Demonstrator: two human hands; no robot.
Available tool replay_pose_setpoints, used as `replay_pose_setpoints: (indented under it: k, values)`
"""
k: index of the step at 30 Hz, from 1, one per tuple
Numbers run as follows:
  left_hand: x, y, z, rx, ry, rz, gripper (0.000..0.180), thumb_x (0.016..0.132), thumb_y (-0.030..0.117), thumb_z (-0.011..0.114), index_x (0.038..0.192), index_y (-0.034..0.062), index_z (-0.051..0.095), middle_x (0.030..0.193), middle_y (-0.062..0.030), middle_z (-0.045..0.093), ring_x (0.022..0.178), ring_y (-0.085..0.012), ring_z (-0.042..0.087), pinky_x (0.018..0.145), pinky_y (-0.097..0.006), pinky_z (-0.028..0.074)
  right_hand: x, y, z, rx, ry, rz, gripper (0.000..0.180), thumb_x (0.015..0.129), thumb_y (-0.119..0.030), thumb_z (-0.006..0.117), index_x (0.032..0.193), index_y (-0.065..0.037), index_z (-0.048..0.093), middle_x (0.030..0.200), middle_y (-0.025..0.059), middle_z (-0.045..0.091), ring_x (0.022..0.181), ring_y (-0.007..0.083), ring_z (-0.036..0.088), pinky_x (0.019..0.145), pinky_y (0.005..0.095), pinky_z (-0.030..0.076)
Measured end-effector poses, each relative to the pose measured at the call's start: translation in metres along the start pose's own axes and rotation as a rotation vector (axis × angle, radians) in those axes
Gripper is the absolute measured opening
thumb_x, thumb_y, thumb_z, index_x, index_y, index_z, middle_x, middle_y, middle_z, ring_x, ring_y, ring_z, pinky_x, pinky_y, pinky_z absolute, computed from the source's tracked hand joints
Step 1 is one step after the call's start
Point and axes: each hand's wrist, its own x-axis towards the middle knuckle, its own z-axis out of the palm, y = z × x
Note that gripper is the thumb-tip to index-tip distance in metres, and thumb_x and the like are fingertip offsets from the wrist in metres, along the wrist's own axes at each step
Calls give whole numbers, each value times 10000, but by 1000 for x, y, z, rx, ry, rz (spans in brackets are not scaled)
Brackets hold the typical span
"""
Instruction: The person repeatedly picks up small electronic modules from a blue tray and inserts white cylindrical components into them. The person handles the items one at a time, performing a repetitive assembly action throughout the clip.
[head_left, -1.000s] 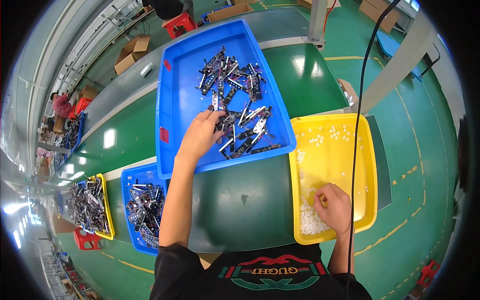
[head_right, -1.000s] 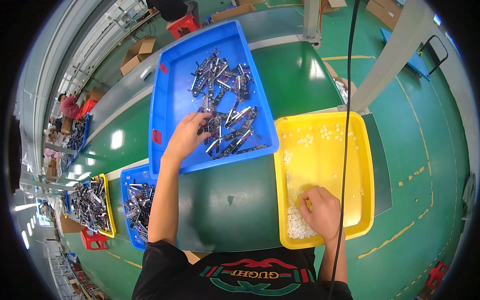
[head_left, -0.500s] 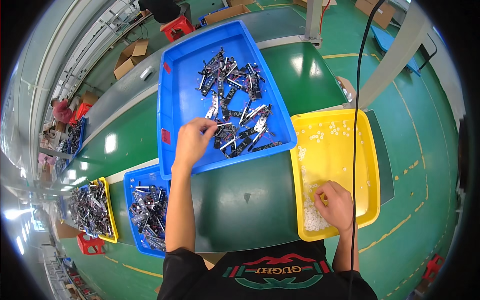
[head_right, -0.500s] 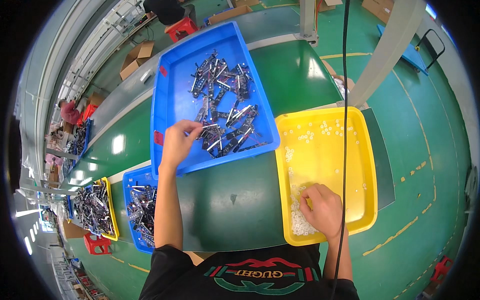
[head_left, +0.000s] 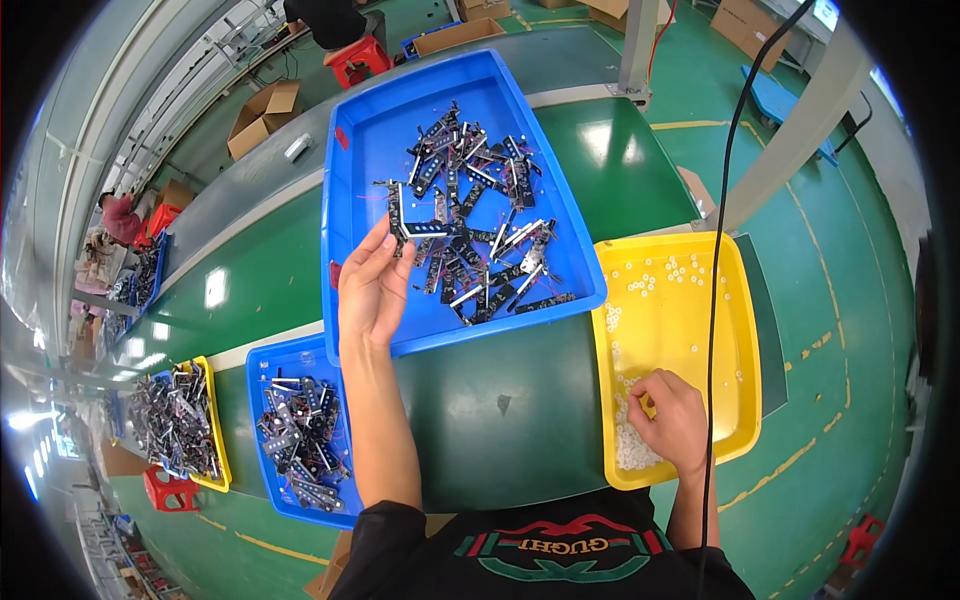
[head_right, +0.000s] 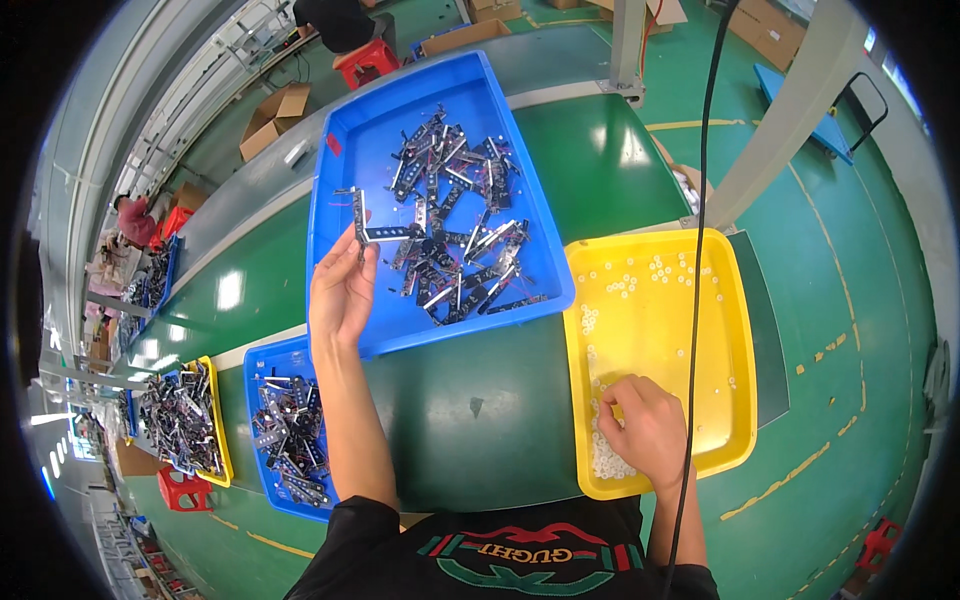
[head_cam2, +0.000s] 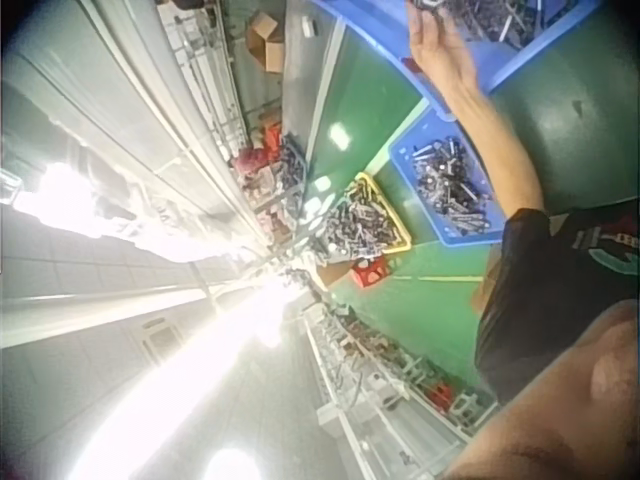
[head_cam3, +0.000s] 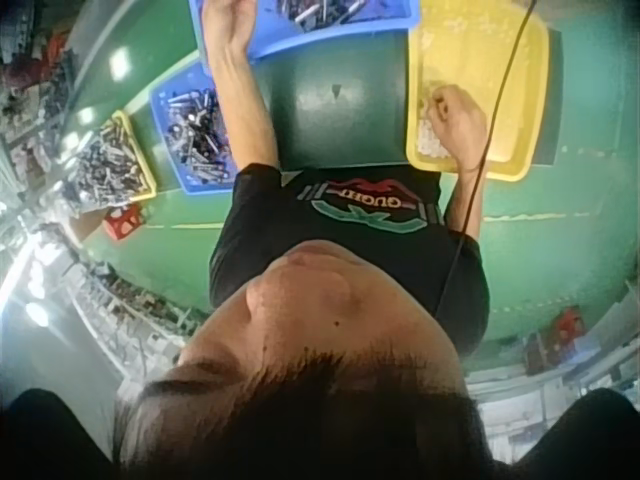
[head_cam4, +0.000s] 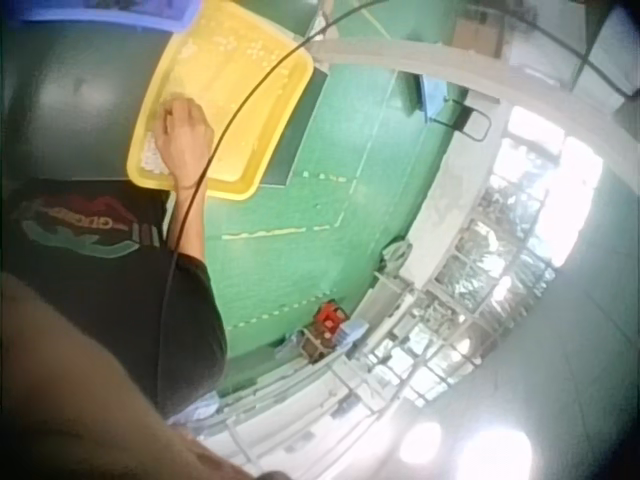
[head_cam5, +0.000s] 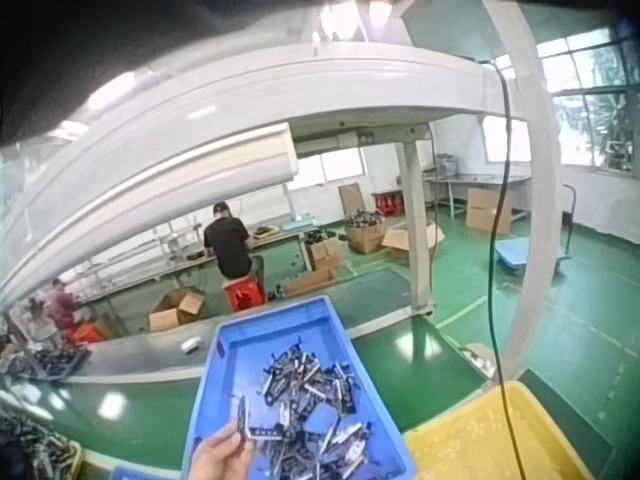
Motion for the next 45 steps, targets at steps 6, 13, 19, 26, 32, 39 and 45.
replay_pose_setpoints:
  k: [6, 13, 19, 26, 32, 39, 45]
  values:
    - [-10, -11, 16, -255, -178, -68, 501, 886, -63, 519, 1365, -69, 373, 1119, -167, 584, 952, -200, 588, 830, -232, 530, 6, -3, -2, -33, 4, 23, 146, 699, -26, 682, 758, -50, 550, 686, 110, 564, 598, 307, 566, 520, 388, 451]
    - [-24, -13, 22, -347, -226, -106, 399, 841, -19, 577, 1235, -51, 521, 1144, -164, 595, 958, -231, 569, 848, -314, 478, 20, -19, 16, 45, -23, -24, 147, 711, 3, 675, 761, -39, 544, 679, 120, 557, 578, 292, 556, 521, 381, 439]
    - [-27, -21, 38, -602, -300, -375, 288, 859, 41, 560, 1145, 65, 551, 1061, -126, 595, 850, -205, 565, 727, -311, 461, 20, -30, 27, 140, -66, -11, 128, 741, 25, 652, 765, -15, 533, 679, 104, 542, 562, 222, 542, 495, 320, 423]
    - [-40, -30, 66, -216, -82, -356, 200, 899, 228, 633, 1043, 109, 562, 883, -50, 591, 825, -136, 564, 590, -285, 491, 26, -33, 17, 124, -63, -21, 153, 710, 1, 691, 770, -33, 554, 698, 111, 580, 586, 273, 564, 536, 365, 449]
    - [-57, -24, 77, -41, -306, -196, 192, 898, 185, 521, 928, 5, 581, 721, -78, 545, 687, -156, 537, 561, -263, 423, 39, -44, -1, 375, 64, -95, 145, 719, 32, 713, 813, -26, 618, 793, 94, 649, 622, 184, 603, 535, 260, 461]
    - [-78, -25, 95, 82, -391, -185, 250, 947, 148, 475, 1027, -46, 611, 681, -74, 580, 605, -100, 524, 546, -221, 375, 55, -54, -13, 789, 242, -177, 148, 745, 93, 688, 845, 11, 616, 868, 114, 661, 662, 113, 585, 565, 220, 445]
    - [-87, -29, 103, 103, -478, -170, 307, 970, 145, 464, 1127, -86, 589, 594, -33, 527, 526, -65, 445, 504, -220, 320, 53, -69, -5, 1157, 307, -12, 173, 807, 112, 647, 968, 51, 640, 982, 140, 641, 747, 105, 569, 676, 226, 448]
